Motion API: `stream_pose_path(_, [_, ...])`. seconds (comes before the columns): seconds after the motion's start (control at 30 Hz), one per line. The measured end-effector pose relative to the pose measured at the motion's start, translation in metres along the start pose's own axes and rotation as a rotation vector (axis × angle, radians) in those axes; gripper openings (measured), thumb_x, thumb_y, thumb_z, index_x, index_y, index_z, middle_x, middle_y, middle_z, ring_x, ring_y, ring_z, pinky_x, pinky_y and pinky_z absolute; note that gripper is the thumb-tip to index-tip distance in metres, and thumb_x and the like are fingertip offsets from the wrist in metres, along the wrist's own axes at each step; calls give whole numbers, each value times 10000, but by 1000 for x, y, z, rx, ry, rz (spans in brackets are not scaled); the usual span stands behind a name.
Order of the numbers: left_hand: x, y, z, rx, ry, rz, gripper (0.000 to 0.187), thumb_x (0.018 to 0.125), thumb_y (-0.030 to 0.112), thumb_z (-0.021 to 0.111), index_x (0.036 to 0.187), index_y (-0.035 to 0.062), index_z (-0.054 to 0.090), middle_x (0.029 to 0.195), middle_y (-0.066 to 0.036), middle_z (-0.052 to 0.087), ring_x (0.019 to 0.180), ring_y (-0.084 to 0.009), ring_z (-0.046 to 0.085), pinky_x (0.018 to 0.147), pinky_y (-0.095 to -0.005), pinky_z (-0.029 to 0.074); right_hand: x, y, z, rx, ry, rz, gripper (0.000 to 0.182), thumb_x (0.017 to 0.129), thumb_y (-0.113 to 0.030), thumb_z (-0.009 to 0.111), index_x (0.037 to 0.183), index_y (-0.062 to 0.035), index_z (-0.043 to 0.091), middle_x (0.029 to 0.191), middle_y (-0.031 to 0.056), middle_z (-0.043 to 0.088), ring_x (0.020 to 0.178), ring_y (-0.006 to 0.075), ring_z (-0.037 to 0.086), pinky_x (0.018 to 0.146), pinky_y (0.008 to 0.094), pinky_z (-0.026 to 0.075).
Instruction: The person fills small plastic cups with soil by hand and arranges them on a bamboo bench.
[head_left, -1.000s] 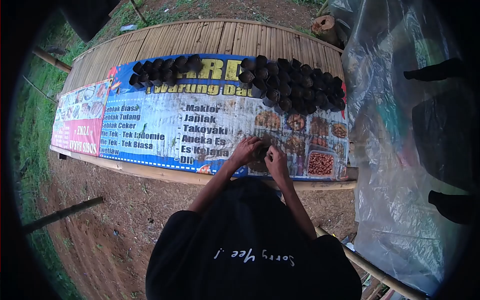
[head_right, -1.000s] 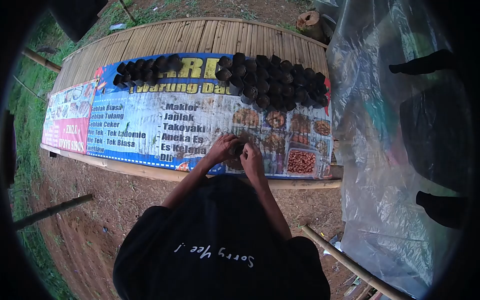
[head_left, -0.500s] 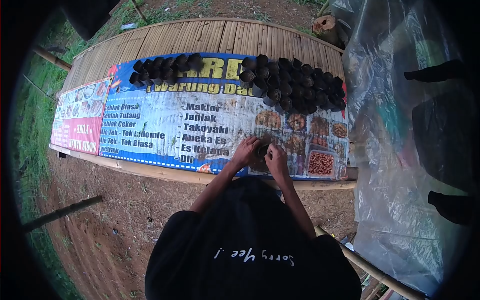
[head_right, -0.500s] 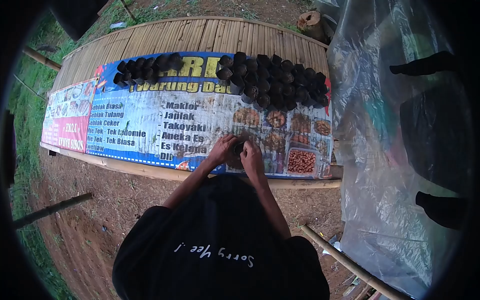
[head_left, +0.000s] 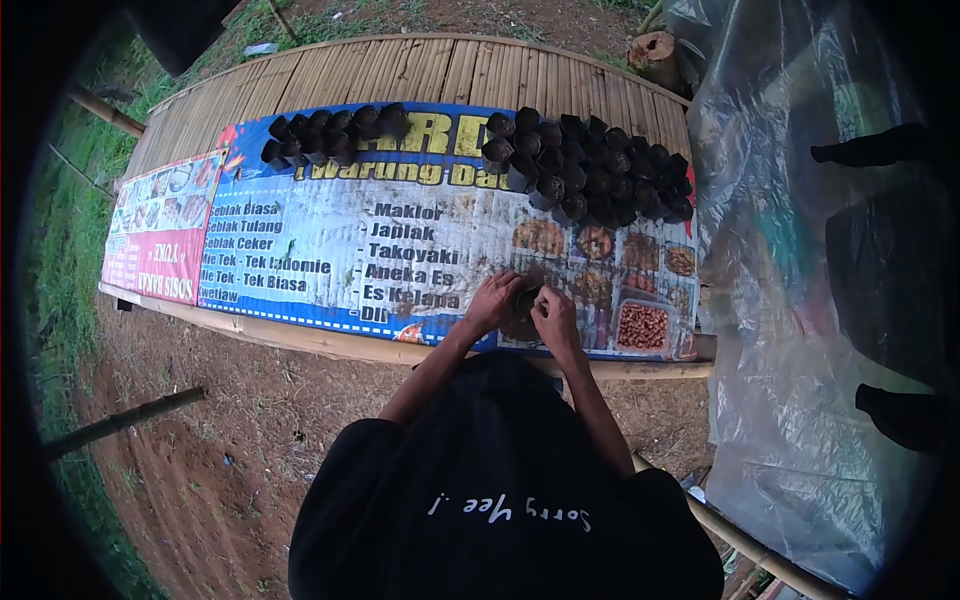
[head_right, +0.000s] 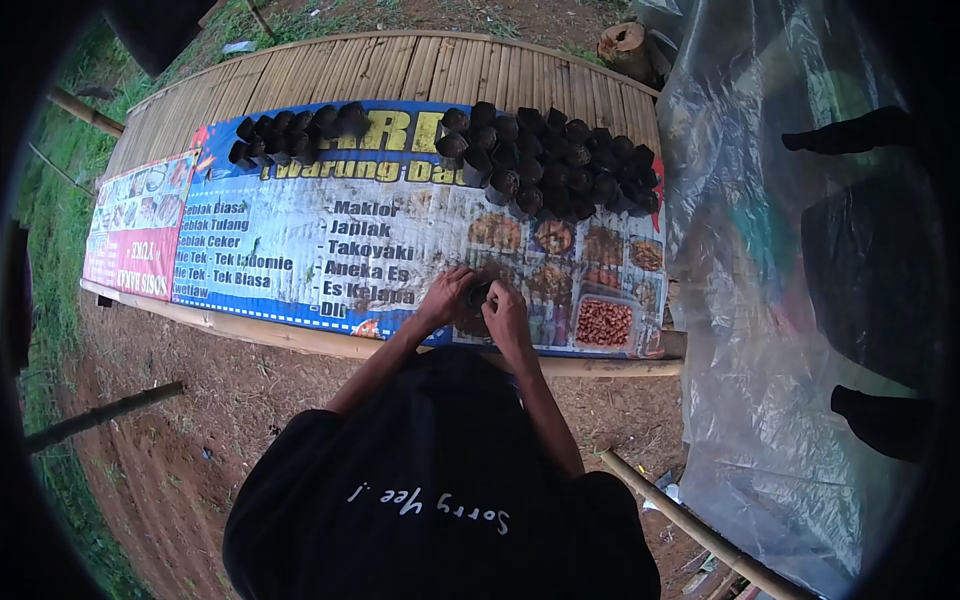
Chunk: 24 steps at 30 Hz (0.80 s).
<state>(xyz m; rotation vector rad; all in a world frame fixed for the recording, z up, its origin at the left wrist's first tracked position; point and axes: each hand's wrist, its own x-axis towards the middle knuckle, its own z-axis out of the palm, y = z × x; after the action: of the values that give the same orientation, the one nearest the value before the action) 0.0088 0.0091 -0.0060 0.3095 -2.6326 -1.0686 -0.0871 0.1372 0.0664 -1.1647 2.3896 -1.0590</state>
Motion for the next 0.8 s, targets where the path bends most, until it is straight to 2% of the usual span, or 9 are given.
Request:
stream_pose_path(0.07, [-1,3,-4,-16,8,8,503,656,173,680,1130,79,541,1070,-91,546,1012,-300,508,840,-396,413,1,-4,-5,119,-46,26,112,734,30,568,782,6,469,754,182,527,750,382,541,662,441,430])
stream_pose_path(0.2, [0,2,-5,-42,13,34,492,661,153,662,1131,74,541,1063,-91,547,1009,-294,507,837,-391,414,-1,0,2,-1,61,-29,108,738,27,570,784,5,474,739,180,530,746,381,545,659,443,429])
stream_pose_path(0.3, [-1,0,-2,5,44,37,472,671,141,647,1126,73,541,1063,-90,546,1008,-291,505,834,-390,414,-3,-2,-2,22,-88,26,109,742,26,573,781,5,472,732,175,531,741,378,548,656,447,429])
stream_pose_path(0.37, [0,0,-2,-15,36,35,463,675,141,644,1121,73,541,1061,-91,544,1007,-290,504,834,-391,414,1,-3,-2,17,58,-21,112,746,30,573,779,5,469,743,176,531,738,373,548,654,448,428])
stream_pose_path(0.5, [-1,5,-5,21,40,37,448,680,146,642,1110,73,541,1047,-92,542,1005,-289,504,834,-390,414,-3,0,3,-14,12,-40,114,747,35,571,776,4,465,746,180,531,737,375,545,653,450,425])
stream_pose_path(0.6, [-2,7,-8,-7,36,23,455,673,150,651,1107,72,540,1043,-91,541,1004,-290,504,837,-390,413,0,-6,-2,133,18,-14,115,749,37,568,779,5,461,757,182,531,738,381,539,651,455,421])
stream_pose_path(0.7, [0,2,-7,-60,-32,11,496,661,156,661,1129,50,538,1104,-114,537,1039,-310,497,873,-397,410,-3,4,3,-89,87,-108,134,734,33,604,800,15,489,758,181,562,702,375,566,621,428,438])
stream_pose_path(0.77, [2,-4,-2,-8,-1,27,497,664,160,665,1131,50,538,1098,-111,538,1038,-307,497,873,-397,411,-4,7,1,-21,-97,7,135,748,33,582,790,16,455,787,185,533,751,383,534,658,448,420])
stream_pose_path(0.8, [-2,-3,-1,38,17,38,498,666,165,669,1132,50,537,1091,-108,539,1037,-305,497,874,-396,411,-4,2,-1,-20,-104,10,135,748,33,582,790,16,455,787,185,533,751,383,534,658,448,420])
